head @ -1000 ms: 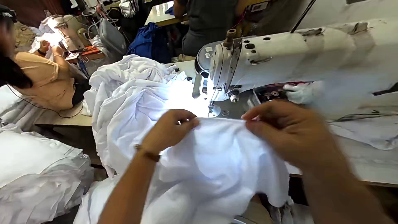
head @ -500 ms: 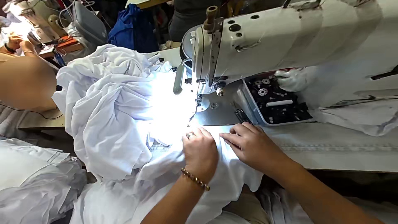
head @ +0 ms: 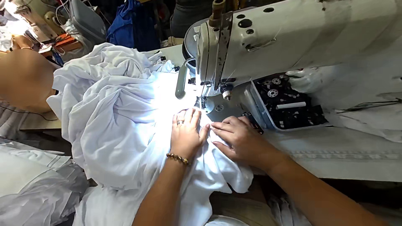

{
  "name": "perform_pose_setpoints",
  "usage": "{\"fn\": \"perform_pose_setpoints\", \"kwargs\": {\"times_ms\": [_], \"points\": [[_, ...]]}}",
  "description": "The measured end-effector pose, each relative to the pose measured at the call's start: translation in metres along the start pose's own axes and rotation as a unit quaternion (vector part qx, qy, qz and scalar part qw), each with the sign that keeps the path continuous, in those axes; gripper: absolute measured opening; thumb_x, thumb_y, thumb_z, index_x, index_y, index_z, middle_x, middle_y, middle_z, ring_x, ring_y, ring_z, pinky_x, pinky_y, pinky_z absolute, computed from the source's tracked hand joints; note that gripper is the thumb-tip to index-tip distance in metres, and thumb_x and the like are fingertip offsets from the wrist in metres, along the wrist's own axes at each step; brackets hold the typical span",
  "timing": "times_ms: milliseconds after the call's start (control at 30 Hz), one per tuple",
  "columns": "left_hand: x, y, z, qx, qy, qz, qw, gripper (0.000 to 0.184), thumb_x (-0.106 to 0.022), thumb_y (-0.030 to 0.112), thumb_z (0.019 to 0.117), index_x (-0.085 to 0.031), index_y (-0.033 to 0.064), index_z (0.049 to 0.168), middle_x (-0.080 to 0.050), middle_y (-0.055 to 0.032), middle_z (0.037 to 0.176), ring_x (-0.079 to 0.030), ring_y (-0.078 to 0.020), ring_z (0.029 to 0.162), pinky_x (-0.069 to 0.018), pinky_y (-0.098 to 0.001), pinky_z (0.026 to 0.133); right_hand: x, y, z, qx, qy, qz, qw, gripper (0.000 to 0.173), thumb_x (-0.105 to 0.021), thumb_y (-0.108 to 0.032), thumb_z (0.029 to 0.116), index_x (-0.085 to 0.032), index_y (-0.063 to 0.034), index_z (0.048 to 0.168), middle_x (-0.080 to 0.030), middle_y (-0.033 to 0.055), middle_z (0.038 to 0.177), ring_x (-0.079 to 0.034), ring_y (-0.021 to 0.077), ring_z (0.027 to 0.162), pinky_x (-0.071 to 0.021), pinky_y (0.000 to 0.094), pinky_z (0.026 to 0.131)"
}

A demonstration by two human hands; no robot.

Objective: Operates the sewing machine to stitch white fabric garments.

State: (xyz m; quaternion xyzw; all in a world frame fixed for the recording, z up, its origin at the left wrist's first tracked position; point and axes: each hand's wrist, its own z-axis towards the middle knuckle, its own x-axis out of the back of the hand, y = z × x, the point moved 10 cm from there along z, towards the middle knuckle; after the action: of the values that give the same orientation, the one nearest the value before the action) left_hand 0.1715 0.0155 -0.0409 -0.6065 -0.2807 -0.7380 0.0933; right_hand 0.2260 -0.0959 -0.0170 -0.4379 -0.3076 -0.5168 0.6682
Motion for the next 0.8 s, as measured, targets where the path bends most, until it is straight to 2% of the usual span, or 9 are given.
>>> {"fn": "perform_pose_setpoints", "kwargs": {"times_ms": [100, 233, 367, 567, 667, 700, 733, 767, 800], "points": [[0.004, -0.007, 0.014, -0.034, 0.007, -0.015, 0.999, 0.056, -0.046, 0.048, 0.1039, -0.054, 0.0161, 0.15, -0.05, -0.0035, 0.156, -0.042, -0.026, 0.146, -0.0185, -0.0518, 0.124, -0.004, 0.003, 0.007, -0.015, 0.006, -0.012, 1.0, 0.047, -0.05, -0.04, 0.0976, -0.077, -0.0034, 0.109, -0.071, 0.0127, 0.126, -0.065, 0.0341, 0.105, -0.0458, 0.055, 0.088], [0.002, -0.01, 0.027, -0.062, -0.011, -0.026, 0.998, 0.056, -0.047, 0.046, 0.1025, -0.055, 0.0164, 0.149, -0.05, -0.0025, 0.156, -0.042, -0.0263, 0.146, -0.0181, -0.0541, 0.124, -0.007, 0.005, 0.014, -0.033, 0.007, -0.019, 0.999, 0.048, -0.049, -0.04, 0.0984, -0.077, -0.0029, 0.109, -0.071, 0.0134, 0.124, -0.065, 0.0342, 0.104, -0.0441, 0.0559, 0.089], [0.004, -0.01, 0.034, -0.081, -0.005, -0.031, 0.996, 0.056, -0.049, 0.047, 0.0999, -0.058, 0.0155, 0.146, -0.054, -0.0028, 0.152, -0.045, -0.0266, 0.143, -0.0222, -0.0532, 0.123, -0.009, 0.005, 0.017, -0.041, 0.01, -0.023, 0.999, 0.047, -0.049, -0.039, 0.0985, -0.077, -0.0022, 0.109, -0.071, 0.015, 0.122, -0.065, 0.0347, 0.102, -0.0436, 0.0556, 0.089], [0.004, -0.012, 0.038, -0.088, -0.019, -0.031, 0.995, 0.06, -0.049, 0.049, 0.0982, -0.057, 0.0154, 0.147, -0.053, -0.0025, 0.153, -0.044, -0.0253, 0.144, -0.0215, -0.0505, 0.123, -0.009, 0.002, 0.019, -0.046, 0.023, -0.031, 0.998, 0.047, -0.049, -0.037, 0.0982, -0.077, -0.0003, 0.107, -0.072, 0.0159, 0.12, -0.065, 0.0349, 0.101, -0.0439, 0.0552, 0.088], [0.006, -0.01, 0.035, -0.109, -0.025, -0.053, 0.992, 0.058, -0.052, 0.045, 0.1, -0.055, 0.0131, 0.148, -0.052, -0.0048, 0.154, -0.043, -0.0265, 0.145, -0.0207, -0.0505, 0.124, -0.011, 0.0, 0.018, -0.057, 0.024, -0.032, 0.998, 0.048, -0.049, -0.038, 0.0999, -0.076, 0.0015, 0.109, -0.071, 0.0177, 0.122, -0.066, 0.0371, 0.103, -0.0447, 0.0577, 0.09], [0.012, -0.009, 0.029, -0.114, -0.022, -0.066, 0.991, 0.055, -0.055, 0.041, 0.1003, -0.057, 0.0117, 0.147, -0.053, -0.0057, 0.154, -0.044, -0.0261, 0.144, -0.0227, -0.05, 0.124, -0.012, -0.001, 0.017, -0.059, 0.024, -0.033, 0.997, 0.049, -0.049, -0.038, 0.1001, -0.075, 0.002, 0.109, -0.071, 0.0182, 0.123, -0.066, 0.0376, 0.103, -0.0448, 0.0582, 0.09], [0.024, -0.009, 0.015, -0.112, 0.002, -0.079, 0.991, 0.05, -0.059, 0.036, 0.1004, -0.06, 0.0103, 0.143, -0.057, -0.0071, 0.149, -0.049, -0.0254, 0.141, -0.0284, -0.0498, 0.122, -0.013, -0.001, 0.016, -0.06, 0.024, -0.034, 0.997, 0.049, -0.05, -0.038, 0.1001, -0.075, 0.0023, 0.11, -0.07, 0.0185, 0.123, -0.065, 0.0383, 0.103, -0.0448, 0.0587, 0.089], [0.04, -0.01, -0.006, -0.107, 0.064, -0.084, 0.989, 0.043, -0.062, 0.03, 0.0994, -0.066, 0.0088, 0.137, -0.066, -0.0086, 0.138, -0.058, -0.0247, 0.132, -0.0395, -0.0492, 0.116, -0.013, -0.001, 0.015, -0.059, 0.027, -0.035, 0.997, 0.05, -0.049, -0.039, 0.1004, -0.075, 0.0021, 0.11, -0.07, 0.0184, 0.124, -0.065, 0.0384, 0.103, -0.0449, 0.0586, 0.089], [0.057, -0.016, -0.036, -0.086, 0.134, -0.079, 0.984, 0.034, -0.063, 0.026, 0.0985, -0.072, 0.008, 0.126, -0.073, -0.0086, 0.121, -0.067, -0.0233, 0.116, -0.0499, -0.0465, 0.104, -0.014, 0.0, 0.014, -0.057, 0.032, -0.035, 0.997, 0.051, -0.048, -0.04, 0.101, -0.075, 0.0017, 0.11, -0.07, 0.0182, 0.124, -0.065, 0.0382, 0.103, -0.0447, 0.0583, 0.089]]}}
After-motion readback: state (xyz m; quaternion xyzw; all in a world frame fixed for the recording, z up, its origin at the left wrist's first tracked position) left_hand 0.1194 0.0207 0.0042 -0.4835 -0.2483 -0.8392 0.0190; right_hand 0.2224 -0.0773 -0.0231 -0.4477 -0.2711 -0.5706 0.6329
